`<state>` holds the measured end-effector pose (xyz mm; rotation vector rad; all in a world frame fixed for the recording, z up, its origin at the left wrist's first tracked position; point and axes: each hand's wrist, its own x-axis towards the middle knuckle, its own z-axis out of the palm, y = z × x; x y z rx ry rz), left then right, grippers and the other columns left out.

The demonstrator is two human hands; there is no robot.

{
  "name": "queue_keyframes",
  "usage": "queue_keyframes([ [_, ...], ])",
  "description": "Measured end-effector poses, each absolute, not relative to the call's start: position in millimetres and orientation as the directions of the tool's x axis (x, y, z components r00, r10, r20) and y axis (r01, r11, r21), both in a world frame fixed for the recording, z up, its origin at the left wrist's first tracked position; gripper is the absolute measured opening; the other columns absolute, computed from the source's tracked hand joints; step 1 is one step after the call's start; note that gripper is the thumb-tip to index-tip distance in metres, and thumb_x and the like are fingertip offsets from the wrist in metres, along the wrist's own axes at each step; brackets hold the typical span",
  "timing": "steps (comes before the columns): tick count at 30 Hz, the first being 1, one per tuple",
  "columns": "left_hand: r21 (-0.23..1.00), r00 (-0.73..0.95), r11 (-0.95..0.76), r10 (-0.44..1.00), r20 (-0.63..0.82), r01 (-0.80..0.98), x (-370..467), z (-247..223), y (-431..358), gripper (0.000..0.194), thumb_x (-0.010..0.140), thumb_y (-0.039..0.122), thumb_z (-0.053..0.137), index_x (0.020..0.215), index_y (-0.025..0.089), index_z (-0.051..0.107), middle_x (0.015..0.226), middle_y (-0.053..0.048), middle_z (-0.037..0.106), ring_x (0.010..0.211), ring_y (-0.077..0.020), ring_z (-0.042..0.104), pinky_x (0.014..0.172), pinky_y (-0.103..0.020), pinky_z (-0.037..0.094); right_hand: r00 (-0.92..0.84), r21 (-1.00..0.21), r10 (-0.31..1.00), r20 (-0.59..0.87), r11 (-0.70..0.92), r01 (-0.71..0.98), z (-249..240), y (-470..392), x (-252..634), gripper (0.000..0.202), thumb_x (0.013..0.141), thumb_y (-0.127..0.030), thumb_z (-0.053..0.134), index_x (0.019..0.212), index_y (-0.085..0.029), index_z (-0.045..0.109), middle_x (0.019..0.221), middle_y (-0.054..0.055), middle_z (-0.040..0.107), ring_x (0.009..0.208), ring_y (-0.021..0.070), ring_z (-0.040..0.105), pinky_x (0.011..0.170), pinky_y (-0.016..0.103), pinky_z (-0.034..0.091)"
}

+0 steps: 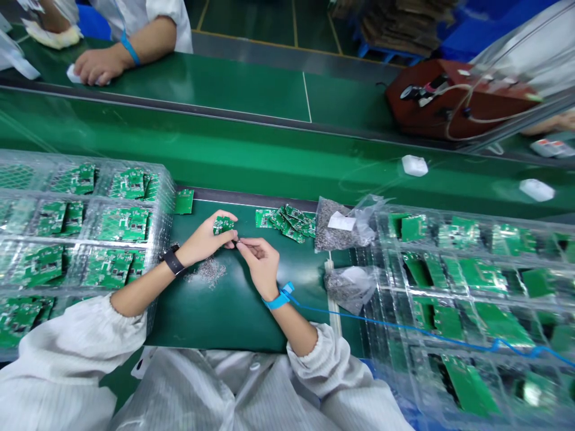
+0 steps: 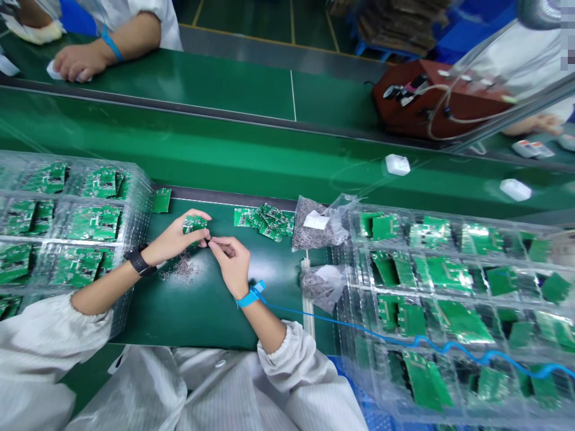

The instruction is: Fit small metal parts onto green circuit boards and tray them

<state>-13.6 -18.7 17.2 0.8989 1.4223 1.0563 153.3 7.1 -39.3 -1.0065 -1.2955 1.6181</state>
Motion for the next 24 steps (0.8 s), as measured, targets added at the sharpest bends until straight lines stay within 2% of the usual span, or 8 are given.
queue_keyframes([
  [3, 0.934, -0.127, 0.358, 0.927, -0.354, 0.008, -11.3, 19.4, -19.7, 0.028, 0.09, 0.034, 0.064, 0.111, 0.021, 0.052, 0.087, -0.003, 0.073, 0.07, -0.0186, 0.072, 0.069, -0.034, 0.058, -0.321, -0.989, 0.943, -0.09, -0.122, -0.081, -39.8, 10.4, 154.5, 0.021, 0.08, -0.038, 0.081, 0.089, -0.02, 0.076, 0.087, 0.004, 0.078, 0.08, 0.019, 0.073, 0.076, 0.032, 0.06],
  [6, 0.93, -0.104, 0.323, 0.945, -0.309, 0.174, -9.8, 20.7, -21.5, 0.018, 0.091, 0.032, 0.062, 0.104, 0.021, 0.055, 0.082, -0.003, 0.074, 0.074, -0.0204, 0.075, 0.071, -0.033, 0.059, -0.315, -0.991, 0.946, -0.077, -0.108, -0.083, -38.7, 13.8, 155.3, 0.02, 0.079, -0.037, 0.08, 0.088, -0.02, 0.075, 0.088, 0.004, 0.078, 0.081, 0.0188, 0.073, 0.077, 0.031, 0.059],
  [9, 0.912, -0.06, 0.269, 0.963, -0.264, 0.309, -9.1, 21.2, -23.0, 0.016, 0.092, 0.032, 0.061, 0.104, 0.021, 0.058, 0.079, -0.001, 0.076, 0.078, -0.0205, 0.076, 0.077, -0.032, 0.058, -0.307, -0.992, 0.95, -0.062, -0.092, -0.085, -37.6, 16.0, 156.1, 0.019, 0.08, -0.037, 0.079, 0.089, -0.02, 0.074, 0.088, 0.004, 0.078, 0.082, 0.0193, 0.074, 0.078, 0.032, 0.06],
  [12, 0.908, -0.035, 0.238, 0.97, -0.241, 0.346, -8.9, 20.8, -24.0, 0.016, 0.093, 0.033, 0.06, 0.105, 0.022, 0.059, 0.082, 0.0, 0.077, 0.079, -0.0199, 0.077, 0.078, -0.031, 0.057, -0.295, -0.993, 0.955, -0.039, -0.07, -0.097, -38.8, 17.0, 157.1, 0.019, 0.082, -0.036, 0.079, 0.091, -0.02, 0.074, 0.09, 0.004, 0.078, 0.083, 0.0197, 0.074, 0.08, 0.033, 0.06],
  [24, 0.845, -0.005, 0.19, 0.976, -0.217, 0.5, -9.1, 20.8, -25.1, 0.01, 0.094, 0.029, 0.055, 0.102, 0.024, 0.055, 0.074, 0.003, 0.074, 0.074, -0.0198, 0.075, 0.069, -0.027, 0.051, -0.317, -0.999, 0.948, 0.01, -0.002, -0.036, -45.9, 16.1, 158.0, 0.019, 0.082, -0.037, 0.079, 0.091, -0.021, 0.077, 0.09, 0.005, 0.078, 0.085, 0.0214, 0.074, 0.082, 0.034, 0.06],
])
